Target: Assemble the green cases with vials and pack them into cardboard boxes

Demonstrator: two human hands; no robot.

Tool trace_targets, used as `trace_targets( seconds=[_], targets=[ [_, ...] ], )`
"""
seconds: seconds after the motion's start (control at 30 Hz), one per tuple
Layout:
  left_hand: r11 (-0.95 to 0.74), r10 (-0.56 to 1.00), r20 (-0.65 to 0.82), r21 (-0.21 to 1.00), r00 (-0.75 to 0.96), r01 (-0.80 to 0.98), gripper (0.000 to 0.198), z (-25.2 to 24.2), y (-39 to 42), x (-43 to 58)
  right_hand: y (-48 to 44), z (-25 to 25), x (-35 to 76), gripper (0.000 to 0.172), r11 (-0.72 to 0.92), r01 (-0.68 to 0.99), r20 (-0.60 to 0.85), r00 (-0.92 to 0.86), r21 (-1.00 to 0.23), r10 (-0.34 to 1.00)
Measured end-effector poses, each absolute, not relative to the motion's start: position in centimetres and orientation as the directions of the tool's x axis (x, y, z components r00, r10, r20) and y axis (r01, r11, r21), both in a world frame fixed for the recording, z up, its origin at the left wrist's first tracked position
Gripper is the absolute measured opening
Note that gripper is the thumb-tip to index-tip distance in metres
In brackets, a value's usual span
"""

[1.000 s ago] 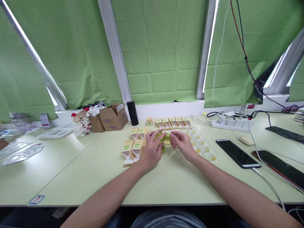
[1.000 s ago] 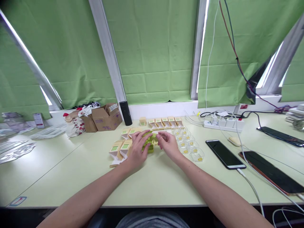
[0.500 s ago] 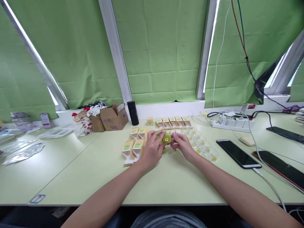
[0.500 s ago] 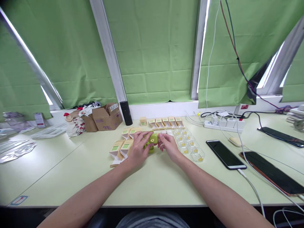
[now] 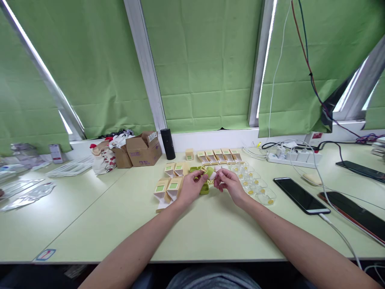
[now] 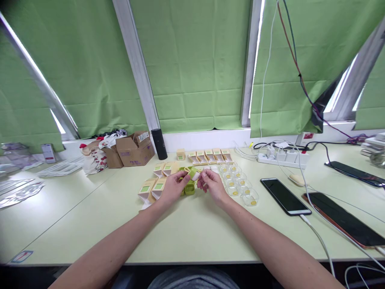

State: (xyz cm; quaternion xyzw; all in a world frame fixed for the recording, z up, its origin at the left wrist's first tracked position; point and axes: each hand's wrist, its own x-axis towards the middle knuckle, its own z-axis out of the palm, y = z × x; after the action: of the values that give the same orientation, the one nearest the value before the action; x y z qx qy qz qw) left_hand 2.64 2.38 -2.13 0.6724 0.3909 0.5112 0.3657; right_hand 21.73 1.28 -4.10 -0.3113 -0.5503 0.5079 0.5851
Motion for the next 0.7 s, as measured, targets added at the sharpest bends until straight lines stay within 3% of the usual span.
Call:
trace_targets(
  seconds=[0.23,0.33,0.5,0.6,0.7],
  targets=[
    [-0.276,0.949,0.265,0.96,0.172,0.045,0.07,-2.6,2.9,2.7,1.3,-4.0,21.5,0.052,0.298,-0.256,0.338,-0.131,-0.92,0.932],
    [-0.176,0.969,0.184,0.982,0.166,-0.063,0.072,-3.0,3.1,2.7,1.3,-4.0,21.4,0.048,0.338,-0.169,0.359,-0.109,-0.926,0.927],
    [-0.103,0.975,0.138,0.976,0.176,-0.193,0.067,-3.0,3.0,2.8,0.1,-3.0,22.1,0.028,0.452,0.307,0.463,-0.041,-0.837,0.885],
    [-0.089,0.979,0.129,0.967,0.159,-0.24,0.065,-3.0,3.1,2.8,-1.8,-1.6,23.6,0.014,0.434,0.624,0.447,-0.149,-0.649,0.882],
    [-0.071,0.982,0.115,0.961,0.15,-0.268,0.064,-3.0,3.2,2.8,-4.1,-0.1,26.2,0.012,0.349,0.852,0.458,-0.149,-0.39,0.876]
  ],
)
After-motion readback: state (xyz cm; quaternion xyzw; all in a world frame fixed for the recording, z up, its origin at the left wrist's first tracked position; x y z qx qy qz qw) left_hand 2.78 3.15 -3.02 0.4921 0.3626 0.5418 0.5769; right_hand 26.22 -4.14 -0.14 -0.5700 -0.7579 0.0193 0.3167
